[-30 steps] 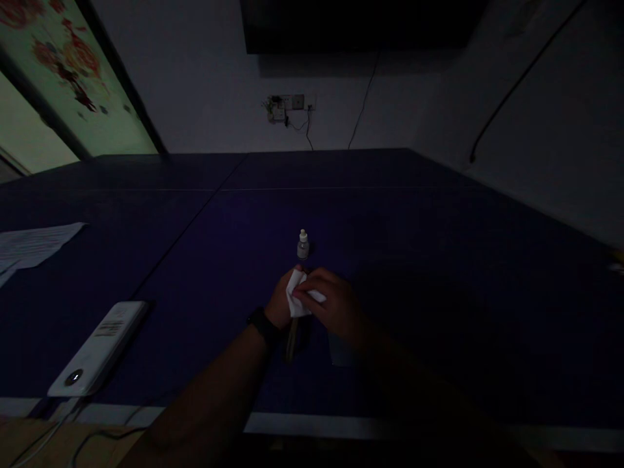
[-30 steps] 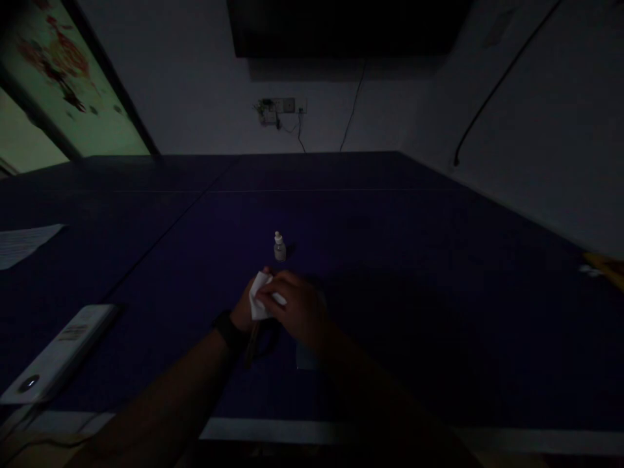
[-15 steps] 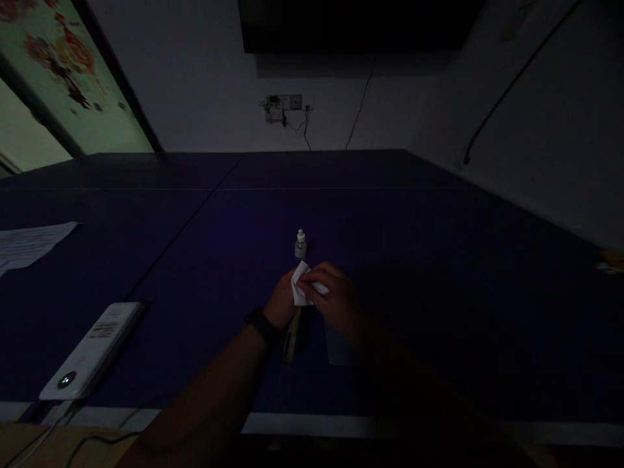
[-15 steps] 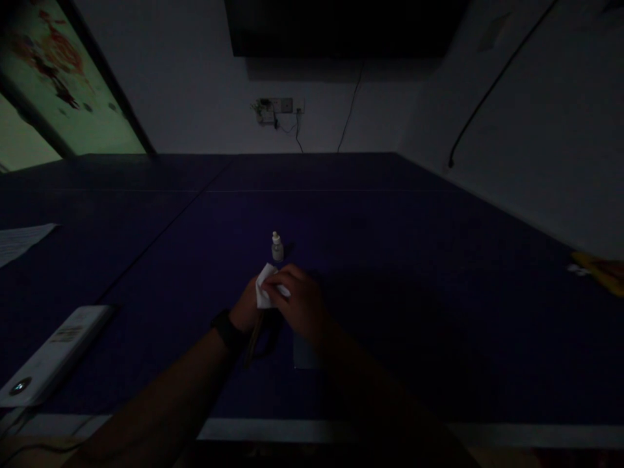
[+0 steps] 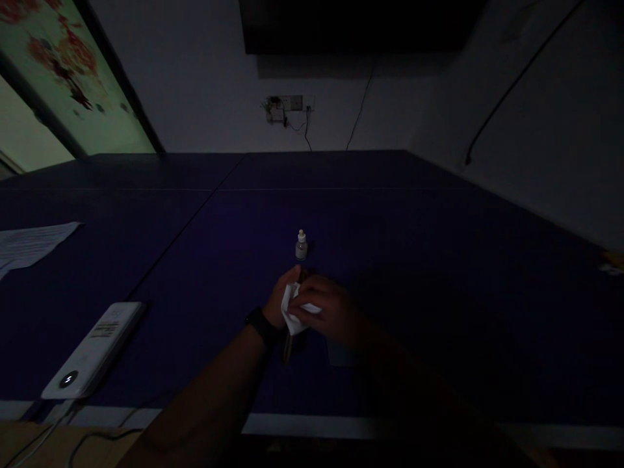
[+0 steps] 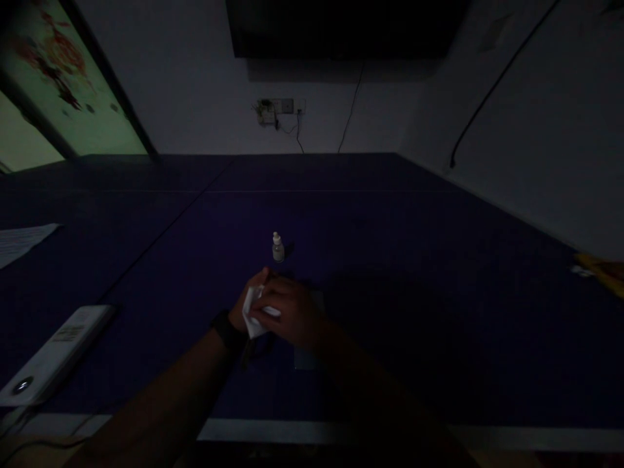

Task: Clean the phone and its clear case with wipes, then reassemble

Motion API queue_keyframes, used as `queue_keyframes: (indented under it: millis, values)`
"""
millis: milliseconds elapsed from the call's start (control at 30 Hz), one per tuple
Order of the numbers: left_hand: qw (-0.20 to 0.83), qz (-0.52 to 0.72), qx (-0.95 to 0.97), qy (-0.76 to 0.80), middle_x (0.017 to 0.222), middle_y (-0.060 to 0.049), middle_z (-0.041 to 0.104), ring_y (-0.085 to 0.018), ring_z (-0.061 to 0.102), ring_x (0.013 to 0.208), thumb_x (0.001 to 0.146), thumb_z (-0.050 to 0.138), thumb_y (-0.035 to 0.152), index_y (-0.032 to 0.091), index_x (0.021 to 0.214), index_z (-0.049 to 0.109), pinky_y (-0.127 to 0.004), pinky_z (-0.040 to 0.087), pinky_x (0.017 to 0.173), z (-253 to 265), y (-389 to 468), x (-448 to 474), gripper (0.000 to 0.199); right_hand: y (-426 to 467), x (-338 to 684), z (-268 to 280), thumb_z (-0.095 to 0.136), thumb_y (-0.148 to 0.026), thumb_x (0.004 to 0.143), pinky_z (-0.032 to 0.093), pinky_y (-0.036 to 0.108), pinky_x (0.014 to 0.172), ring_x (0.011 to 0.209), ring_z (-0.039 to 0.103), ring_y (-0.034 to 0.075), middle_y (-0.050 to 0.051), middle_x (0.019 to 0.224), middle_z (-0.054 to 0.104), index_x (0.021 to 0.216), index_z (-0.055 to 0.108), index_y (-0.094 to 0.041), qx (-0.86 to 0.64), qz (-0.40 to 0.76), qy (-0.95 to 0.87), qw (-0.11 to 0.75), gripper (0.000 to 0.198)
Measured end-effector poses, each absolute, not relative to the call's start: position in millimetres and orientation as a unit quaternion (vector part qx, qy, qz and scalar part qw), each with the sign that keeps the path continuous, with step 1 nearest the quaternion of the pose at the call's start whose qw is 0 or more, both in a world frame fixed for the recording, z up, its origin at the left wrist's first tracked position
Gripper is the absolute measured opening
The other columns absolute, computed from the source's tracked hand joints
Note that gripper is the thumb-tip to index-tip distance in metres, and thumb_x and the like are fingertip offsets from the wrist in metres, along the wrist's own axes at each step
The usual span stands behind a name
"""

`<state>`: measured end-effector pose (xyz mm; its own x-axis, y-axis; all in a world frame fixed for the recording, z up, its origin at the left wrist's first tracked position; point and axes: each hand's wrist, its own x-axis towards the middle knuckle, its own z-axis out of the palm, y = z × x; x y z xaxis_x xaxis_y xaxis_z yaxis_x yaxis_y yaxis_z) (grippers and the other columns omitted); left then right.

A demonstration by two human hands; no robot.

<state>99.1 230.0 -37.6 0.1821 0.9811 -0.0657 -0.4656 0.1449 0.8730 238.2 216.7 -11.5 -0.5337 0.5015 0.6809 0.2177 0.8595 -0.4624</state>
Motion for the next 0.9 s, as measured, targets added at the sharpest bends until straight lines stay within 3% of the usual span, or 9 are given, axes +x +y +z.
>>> queue_keyframes:
  millis: [100, 267, 467, 633, 800, 900]
  values:
    - [0.664, 0.545, 0.376, 0.348, 0.059, 0.003, 0.044, -0.013, 0.043, 0.058, 0.078, 0.075, 0.061, 0.022, 0.064, 0.052, -0.029, 0.039, 0.057, -38.9, 230.6, 99.8, 0.047, 217.0, 239.7, -9.6, 0.073, -0.023, 0.093, 0.055, 0.031, 0.077, 0.081, 0.069, 0.017, 0.002, 0.084, 0.071, 0.087, 0.075, -0.022, -0.194, 0.143, -0.872, 0.426, 0.006]
    - [0.651, 0.543, 0.394, 0.355, 0.068, 0.002, 0.057, -0.013, 0.05, 0.067, 0.063, 0.089, 0.045, 0.019, 0.072, 0.061, -0.027, 0.043, 0.064, -38.2, 229.9, 99.7, 0.039, 220.6, 240.7, -10.6, 0.068, -0.023, 0.096, 0.053, 0.029, 0.07, 0.078, 0.068, 0.016, 0.003, 0.086, 0.071, 0.091, 0.074, -0.022, -0.314, 0.146, -0.815, 0.464, 0.008]
    - [0.664, 0.545, 0.385, 0.336, 0.061, 0.002, 0.049, -0.013, 0.045, 0.059, 0.08, 0.074, 0.057, 0.021, 0.066, 0.054, -0.029, 0.042, 0.059, -42.2, 230.3, 98.2, 0.044, 216.9, 238.4, -7.0, 0.07, -0.026, 0.095, 0.049, 0.036, 0.078, 0.081, 0.064, 0.019, 0.002, 0.082, 0.073, 0.083, 0.072, -0.022, -0.195, 0.106, -0.878, 0.425, 0.013]
    - [0.657, 0.546, 0.39, 0.346, 0.068, 0.002, 0.057, -0.012, 0.048, 0.066, 0.064, 0.088, 0.044, 0.018, 0.072, 0.06, -0.027, 0.042, 0.063, -39.7, 230.0, 99.9, 0.039, 222.3, 242.0, -7.8, 0.067, -0.026, 0.098, 0.048, 0.035, 0.076, 0.08, 0.064, 0.02, 0.004, 0.083, 0.072, 0.087, 0.073, -0.022, -0.318, 0.091, -0.83, 0.449, 0.013]
    - [0.672, 0.54, 0.372, 0.345, 0.06, 0.004, 0.048, -0.012, 0.044, 0.059, 0.068, 0.08, 0.065, 0.02, 0.068, 0.053, -0.028, 0.039, 0.058, -39.7, 229.5, 100.0, 0.052, 219.2, 241.5, -7.7, 0.069, -0.026, 0.096, 0.048, 0.034, 0.078, 0.082, 0.064, 0.019, 0.001, 0.084, 0.074, 0.085, 0.072, -0.024, -0.208, 0.117, -0.881, 0.408, 0.012]
    - [0.665, 0.546, 0.377, 0.342, 0.066, 0.004, 0.055, -0.011, 0.048, 0.063, 0.063, 0.087, 0.058, 0.018, 0.071, 0.058, -0.026, 0.04, 0.062, -39.5, 228.7, 100.1, 0.05, 221.9, 244.0, -6.7, 0.07, -0.028, 0.096, 0.047, 0.035, 0.076, 0.08, 0.064, 0.02, 0.003, 0.083, 0.073, 0.086, 0.072, -0.023, -0.288, 0.095, -0.858, 0.414, 0.012]
